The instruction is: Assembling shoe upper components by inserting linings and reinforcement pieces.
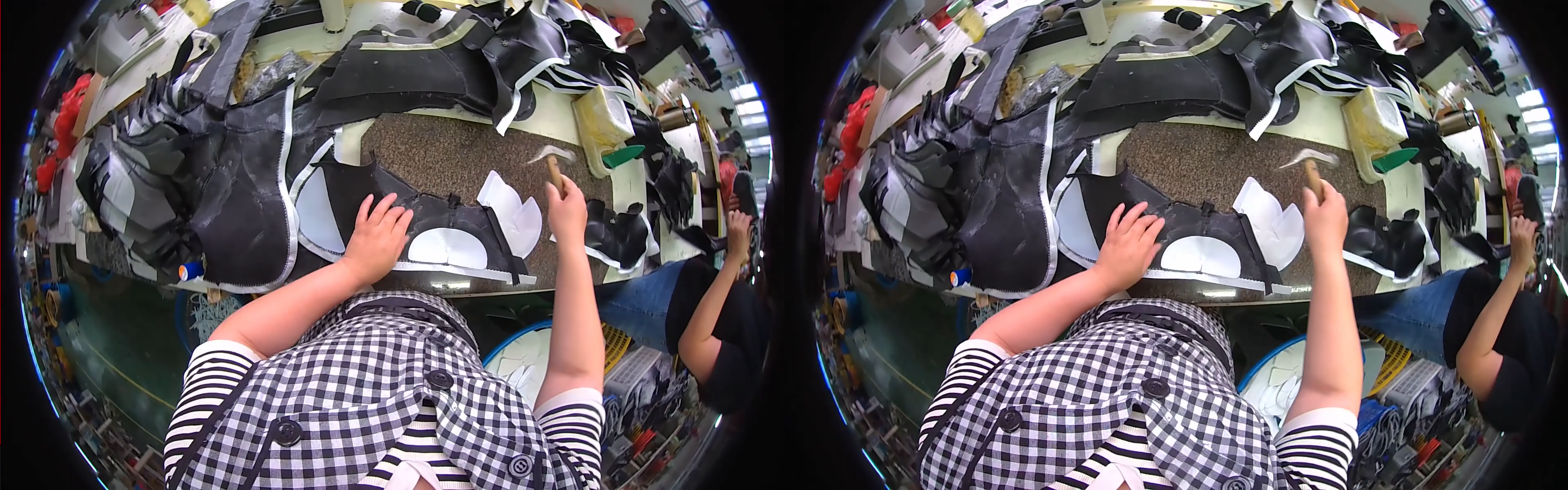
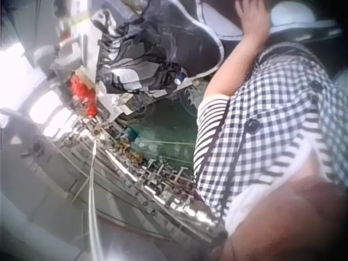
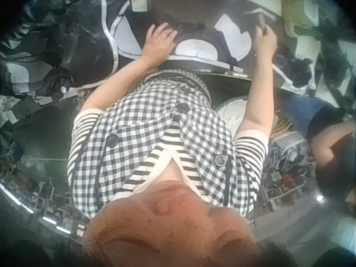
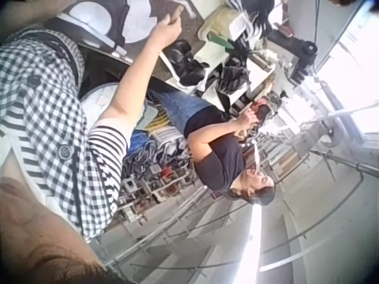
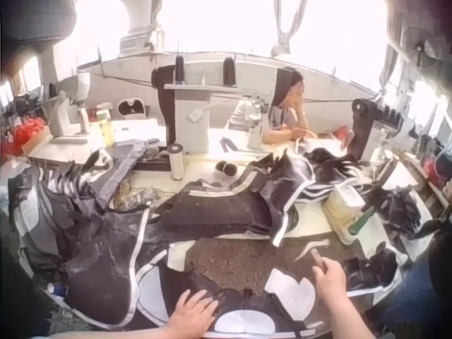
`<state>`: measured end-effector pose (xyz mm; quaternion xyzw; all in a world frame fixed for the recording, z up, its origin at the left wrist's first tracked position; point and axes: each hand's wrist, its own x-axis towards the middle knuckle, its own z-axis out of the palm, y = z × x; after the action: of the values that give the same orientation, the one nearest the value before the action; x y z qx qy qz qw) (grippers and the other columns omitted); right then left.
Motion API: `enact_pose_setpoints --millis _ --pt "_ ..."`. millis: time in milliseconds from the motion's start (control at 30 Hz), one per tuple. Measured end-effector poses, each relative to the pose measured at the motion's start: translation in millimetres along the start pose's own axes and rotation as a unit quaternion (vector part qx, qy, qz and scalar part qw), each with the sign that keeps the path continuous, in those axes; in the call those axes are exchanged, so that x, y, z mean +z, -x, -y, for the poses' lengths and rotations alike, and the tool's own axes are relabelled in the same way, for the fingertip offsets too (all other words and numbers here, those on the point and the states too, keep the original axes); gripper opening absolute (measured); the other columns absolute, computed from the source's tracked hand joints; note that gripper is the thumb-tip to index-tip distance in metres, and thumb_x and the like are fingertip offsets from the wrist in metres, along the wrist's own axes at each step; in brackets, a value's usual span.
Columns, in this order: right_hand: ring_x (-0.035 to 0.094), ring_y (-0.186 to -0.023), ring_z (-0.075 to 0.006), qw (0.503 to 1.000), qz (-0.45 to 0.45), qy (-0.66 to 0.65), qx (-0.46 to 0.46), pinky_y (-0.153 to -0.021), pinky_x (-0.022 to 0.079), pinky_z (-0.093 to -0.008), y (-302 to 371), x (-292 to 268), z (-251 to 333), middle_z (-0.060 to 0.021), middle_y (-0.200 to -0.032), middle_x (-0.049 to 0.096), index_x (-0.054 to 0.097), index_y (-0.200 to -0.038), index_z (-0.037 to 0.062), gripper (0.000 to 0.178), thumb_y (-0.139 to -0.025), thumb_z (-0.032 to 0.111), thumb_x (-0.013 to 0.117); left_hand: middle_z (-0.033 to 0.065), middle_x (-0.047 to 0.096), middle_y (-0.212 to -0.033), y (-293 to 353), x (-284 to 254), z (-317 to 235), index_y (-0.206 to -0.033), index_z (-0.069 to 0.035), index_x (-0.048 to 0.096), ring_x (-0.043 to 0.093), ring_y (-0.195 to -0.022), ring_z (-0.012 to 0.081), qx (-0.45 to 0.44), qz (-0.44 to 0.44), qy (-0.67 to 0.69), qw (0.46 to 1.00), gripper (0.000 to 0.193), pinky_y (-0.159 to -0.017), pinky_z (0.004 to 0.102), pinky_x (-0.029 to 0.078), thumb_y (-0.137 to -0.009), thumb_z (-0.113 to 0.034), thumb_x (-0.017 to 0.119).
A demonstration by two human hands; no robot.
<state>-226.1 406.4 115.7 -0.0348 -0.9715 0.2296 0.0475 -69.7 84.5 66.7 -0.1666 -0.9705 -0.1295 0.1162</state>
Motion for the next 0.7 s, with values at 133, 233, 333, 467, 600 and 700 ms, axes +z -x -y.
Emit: enact_pose_setpoints --millis 133,233,333,467,600,700 --pt "0.06 -0.099 -0.038 0.996 0.005 0.093 0.015 -0.087 0.048 -0.0442 -31.4 20.6 -53.1 -0.0191 -0.105 0.062 0.062 -0.119 0.0068 0.035 -0.088 0.023 0.064 0.0117 0.053 -0.13 19.2 -3.8 -24.8 -0.125 -0.005 0.056 0.04 -0.133 0.0299 0.018 0.022 0.083 0.996 0.052 -0.112 0.0482 0.028 -0.081 -0.031 0.069" --pt "0.057 -0.103 -0.0373 0.994 -0.009 0.113 0.004 -0.09 0.046 -0.0434 -40.5 31.1 -67.8 -0.0186 -0.109 0.06 0.061 -0.121 0.0075 0.036 -0.087 0.019 0.064 0.0123 0.052 -0.128 15.5 6.2 -47.9 -0.129 -0.005 0.052 0.042 -0.13 0.0312 0.076 0.035 0.177 0.981 0.065 -0.106 0.0418 0.037 -0.078 -0.04 0.072" --pt "0.055 -0.107 -0.0355 0.989 -0.055 0.097 -0.099 -0.093 0.044 -0.0424 -25.2 29.8 -41.2 -0.0172 -0.112 0.059 0.06 -0.121 0.0076 0.037 -0.084 0.013 0.066 0.0117 0.051 -0.124 -3.2 13.6 -74.3 -0.132 -0.005 0.049 0.045 -0.124 0.0317 0.027 0.053 0.178 0.982 0.071 -0.104 0.0426 0.038 -0.075 -0.041 0.073" --pt "0.053 -0.113 -0.0337 0.948 0.057 -0.095 -0.299 -0.098 0.042 -0.0413 23.9 35.8 -14.0 -0.0146 -0.115 0.06 0.06 -0.117 0.0093 0.04 -0.078 0.0 0.066 0.0096 0.054 -0.113 -24.2 30.0 -97.1 -0.123 -0.005 0.052 0.052 -0.109 0.0289 0.013 0.05 0.096 0.994 0.054 -0.09 0.0406 0.043 -0.076 -0.025 0.07" --pt "0.04 -0.133 -0.0334 0.95 0.084 -0.074 -0.291 -0.113 0.023 -0.0502 77.4 61.0 -14.0 -0.0161 -0.137 0.049 0.049 -0.134 0.0063 0.053 -0.084 0.016 0.067 0.0082 0.061 -0.093 -38.5 -18.9 -89.6 -0.109 -0.007 0.061 0.06 -0.089 0.0259 -0.052 -0.07 0.193 0.977 0.033 -0.077 0.0395 0.045 -0.077 -0.011 0.066" --pt "0.02 -0.145 -0.0293 0.946 0.114 0.016 -0.303 -0.116 0.007 -0.0533 95.0 68.5 0.0 -0.0134 -0.154 0.027 0.035 -0.145 0.0103 0.07 -0.087 0.035 0.064 0.006 0.055 -0.081 -50.4 -98.6 -77.1 -0.094 -0.004 0.064 0.055 -0.075 0.0188 -0.256 -0.209 0.357 0.874 0.008 -0.066 0.0271 0.043 -0.089 -0.011 0.065"
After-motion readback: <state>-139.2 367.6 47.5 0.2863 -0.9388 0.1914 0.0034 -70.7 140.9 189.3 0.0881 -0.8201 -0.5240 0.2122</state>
